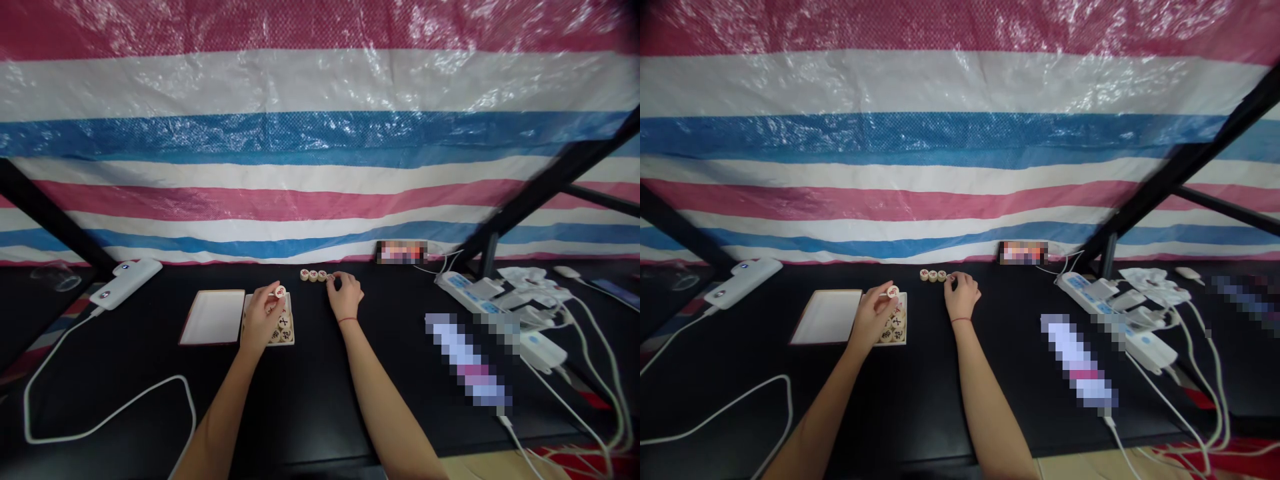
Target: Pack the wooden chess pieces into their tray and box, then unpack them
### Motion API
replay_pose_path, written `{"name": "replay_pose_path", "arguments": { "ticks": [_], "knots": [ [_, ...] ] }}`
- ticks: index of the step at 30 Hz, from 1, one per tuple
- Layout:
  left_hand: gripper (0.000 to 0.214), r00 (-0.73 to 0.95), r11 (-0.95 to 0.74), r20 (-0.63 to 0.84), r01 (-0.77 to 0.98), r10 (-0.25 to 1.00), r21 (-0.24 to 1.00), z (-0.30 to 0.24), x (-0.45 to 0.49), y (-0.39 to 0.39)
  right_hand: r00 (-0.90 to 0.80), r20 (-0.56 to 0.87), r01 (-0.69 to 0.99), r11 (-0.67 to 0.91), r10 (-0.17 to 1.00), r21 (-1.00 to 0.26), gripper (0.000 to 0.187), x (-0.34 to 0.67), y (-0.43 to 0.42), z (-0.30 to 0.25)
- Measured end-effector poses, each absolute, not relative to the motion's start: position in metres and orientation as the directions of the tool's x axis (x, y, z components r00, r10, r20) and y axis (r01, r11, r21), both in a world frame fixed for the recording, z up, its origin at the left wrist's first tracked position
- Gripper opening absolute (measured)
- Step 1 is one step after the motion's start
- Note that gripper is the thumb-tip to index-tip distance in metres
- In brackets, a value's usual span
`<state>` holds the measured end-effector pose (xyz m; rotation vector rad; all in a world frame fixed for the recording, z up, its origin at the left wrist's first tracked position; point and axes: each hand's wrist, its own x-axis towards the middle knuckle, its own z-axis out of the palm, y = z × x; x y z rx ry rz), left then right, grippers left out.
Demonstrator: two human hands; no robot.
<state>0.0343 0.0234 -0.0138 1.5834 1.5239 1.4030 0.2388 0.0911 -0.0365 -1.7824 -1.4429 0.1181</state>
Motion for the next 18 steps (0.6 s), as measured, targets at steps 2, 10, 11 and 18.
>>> {"name": "replay_pose_path", "arguments": {
  "ticks": [2, 10, 11, 18],
  "knots": [
    [0.031, -0.139, -0.259, 0.374, 0.504, 0.917, 0.824, -0.012, 0.036, 0.022, 0.217, 0.464, 0.704, 0.191, 0.859, -0.684, 0.021, 0.228, 0.081, -0.028],
    [0.028, 0.095, -0.430, 0.505, 0.671, 0.858, 0.604, -0.017, 0.044, 0.017, -0.205, 0.414, 0.327, 0.461, 0.887, -0.825, 0.017, 0.185, 0.041, -0.003],
    [0.028, 0.103, -0.434, 0.501, 0.667, 0.859, 0.606, -0.018, 0.045, 0.018, -0.205, 0.408, 0.329, 0.455, 0.890, -0.827, 0.017, 0.185, 0.041, -0.004],
    [0.027, 0.079, -0.428, 0.501, 0.645, 0.862, 0.634, -0.019, 0.044, 0.019, -0.063, 0.415, 0.381, 0.406, 0.908, -0.831, 0.029, 0.202, 0.058, -0.017]
  ]
}}
